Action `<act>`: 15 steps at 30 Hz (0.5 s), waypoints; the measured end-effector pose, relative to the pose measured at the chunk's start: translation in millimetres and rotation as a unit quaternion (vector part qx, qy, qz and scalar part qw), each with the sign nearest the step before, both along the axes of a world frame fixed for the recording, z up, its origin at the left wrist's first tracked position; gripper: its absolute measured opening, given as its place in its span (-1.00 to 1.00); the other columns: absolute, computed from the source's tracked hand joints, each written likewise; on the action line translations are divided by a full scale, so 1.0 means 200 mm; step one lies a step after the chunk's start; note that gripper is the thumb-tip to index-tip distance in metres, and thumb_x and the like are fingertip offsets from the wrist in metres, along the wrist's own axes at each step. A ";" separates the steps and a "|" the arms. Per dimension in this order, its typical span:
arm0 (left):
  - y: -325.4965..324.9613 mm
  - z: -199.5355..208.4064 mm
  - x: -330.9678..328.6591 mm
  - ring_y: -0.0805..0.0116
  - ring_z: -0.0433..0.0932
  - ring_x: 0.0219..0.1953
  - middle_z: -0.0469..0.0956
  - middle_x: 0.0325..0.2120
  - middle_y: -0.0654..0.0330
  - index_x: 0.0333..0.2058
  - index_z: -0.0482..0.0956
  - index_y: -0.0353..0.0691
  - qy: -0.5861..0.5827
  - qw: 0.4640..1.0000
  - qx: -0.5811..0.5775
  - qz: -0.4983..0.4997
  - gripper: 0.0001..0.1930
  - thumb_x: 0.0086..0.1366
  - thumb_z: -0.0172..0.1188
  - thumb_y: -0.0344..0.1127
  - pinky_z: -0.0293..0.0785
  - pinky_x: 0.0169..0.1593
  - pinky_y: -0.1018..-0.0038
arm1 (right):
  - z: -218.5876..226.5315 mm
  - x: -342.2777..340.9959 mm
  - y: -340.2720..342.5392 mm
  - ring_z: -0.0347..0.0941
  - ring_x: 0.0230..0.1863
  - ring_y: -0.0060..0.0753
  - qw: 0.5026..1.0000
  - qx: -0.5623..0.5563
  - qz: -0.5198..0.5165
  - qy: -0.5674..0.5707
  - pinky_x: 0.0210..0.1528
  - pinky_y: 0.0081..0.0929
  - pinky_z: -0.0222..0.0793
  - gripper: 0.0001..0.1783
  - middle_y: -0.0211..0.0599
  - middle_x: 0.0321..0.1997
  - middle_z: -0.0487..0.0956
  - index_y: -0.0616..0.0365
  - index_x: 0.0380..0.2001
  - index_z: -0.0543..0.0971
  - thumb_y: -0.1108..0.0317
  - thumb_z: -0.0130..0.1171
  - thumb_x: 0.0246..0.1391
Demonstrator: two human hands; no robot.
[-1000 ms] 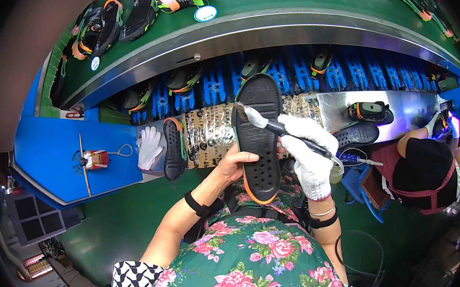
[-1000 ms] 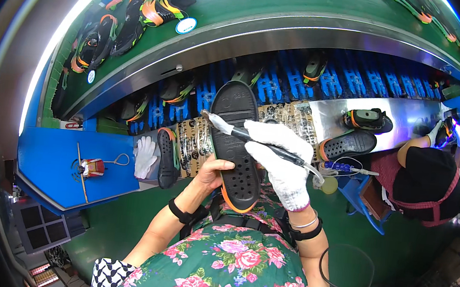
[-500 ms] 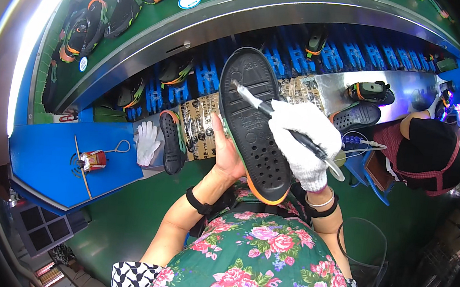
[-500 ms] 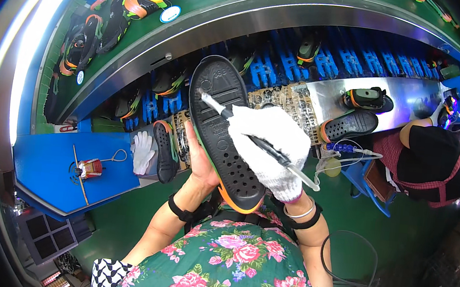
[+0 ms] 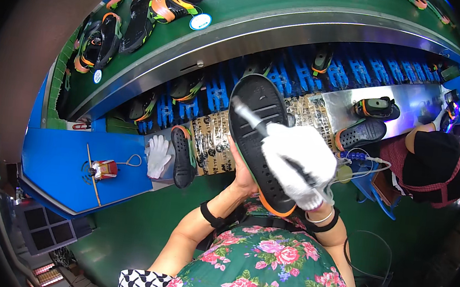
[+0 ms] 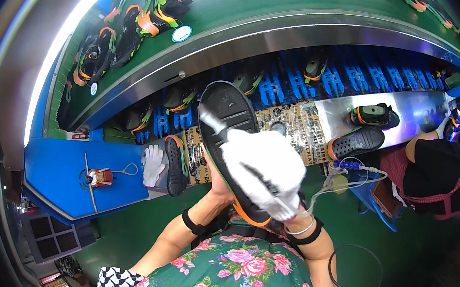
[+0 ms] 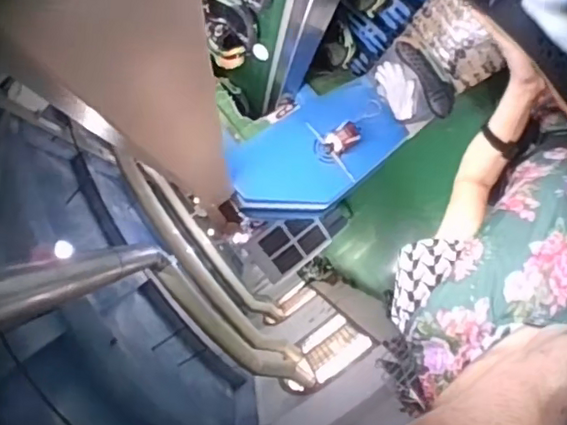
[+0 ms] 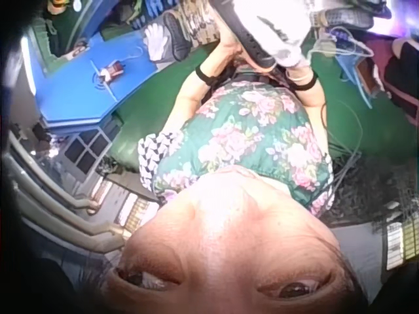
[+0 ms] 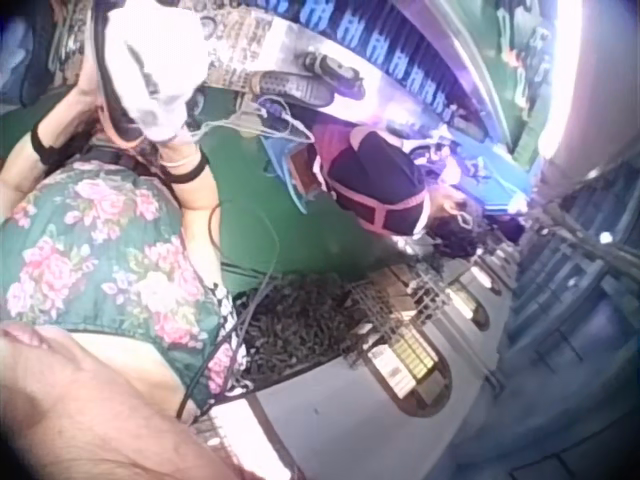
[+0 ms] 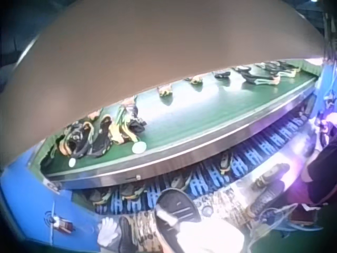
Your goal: Applying glue or adhesive to the underside of shoe soles using a brush tool.
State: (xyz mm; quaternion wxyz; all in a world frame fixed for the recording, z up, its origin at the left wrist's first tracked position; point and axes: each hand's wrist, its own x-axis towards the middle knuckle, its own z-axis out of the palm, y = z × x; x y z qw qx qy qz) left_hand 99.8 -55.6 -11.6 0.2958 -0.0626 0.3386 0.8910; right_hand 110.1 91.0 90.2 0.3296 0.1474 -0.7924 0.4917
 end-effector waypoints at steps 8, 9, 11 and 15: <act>-0.01 -0.07 -0.03 0.13 0.42 0.24 0.42 0.22 0.12 0.32 0.26 -0.11 0.003 0.999 -0.020 -0.031 0.03 0.25 -0.53 0.65 0.31 0.33 0.13 | -0.04 0.02 0.01 0.62 -0.13 -0.08 0.997 0.070 0.030 -0.010 -0.07 -0.23 0.51 -0.66 -0.14 -0.13 0.70 0.17 -0.16 0.70 0.54 0.38 -0.11; -0.03 -0.10 -0.05 0.13 0.41 0.25 0.41 0.23 0.12 0.33 0.25 -0.10 0.029 0.998 0.010 -0.052 0.04 0.25 -0.53 0.66 0.29 0.34 0.13 | -0.03 0.02 0.01 0.63 -0.19 -0.12 0.998 0.029 0.046 -0.015 -0.11 -0.28 0.52 -0.68 -0.14 -0.16 0.70 0.18 -0.20 0.71 0.55 0.39 -0.13; 0.01 -0.02 -0.07 0.11 0.34 0.32 0.34 0.30 0.13 0.39 0.18 -0.06 0.027 0.999 0.002 -0.027 0.06 0.23 -0.54 0.67 0.25 0.38 0.13 | -0.03 0.00 0.01 0.64 -0.28 -0.20 0.999 -0.026 0.030 0.006 -0.18 -0.37 0.54 -0.74 -0.18 -0.24 0.71 0.18 -0.30 0.71 0.58 0.41 -0.16; 0.01 -0.01 -0.09 0.09 0.26 0.38 0.25 0.37 0.15 0.44 0.08 -0.03 0.069 0.997 -0.002 -0.028 0.08 0.20 -0.53 0.69 0.13 0.43 0.07 | -0.04 0.00 0.04 0.62 -0.18 -0.12 1.000 0.008 -0.012 0.007 -0.07 -0.31 0.51 -0.73 -0.18 -0.23 0.69 0.18 -0.25 0.71 0.57 0.39 -0.11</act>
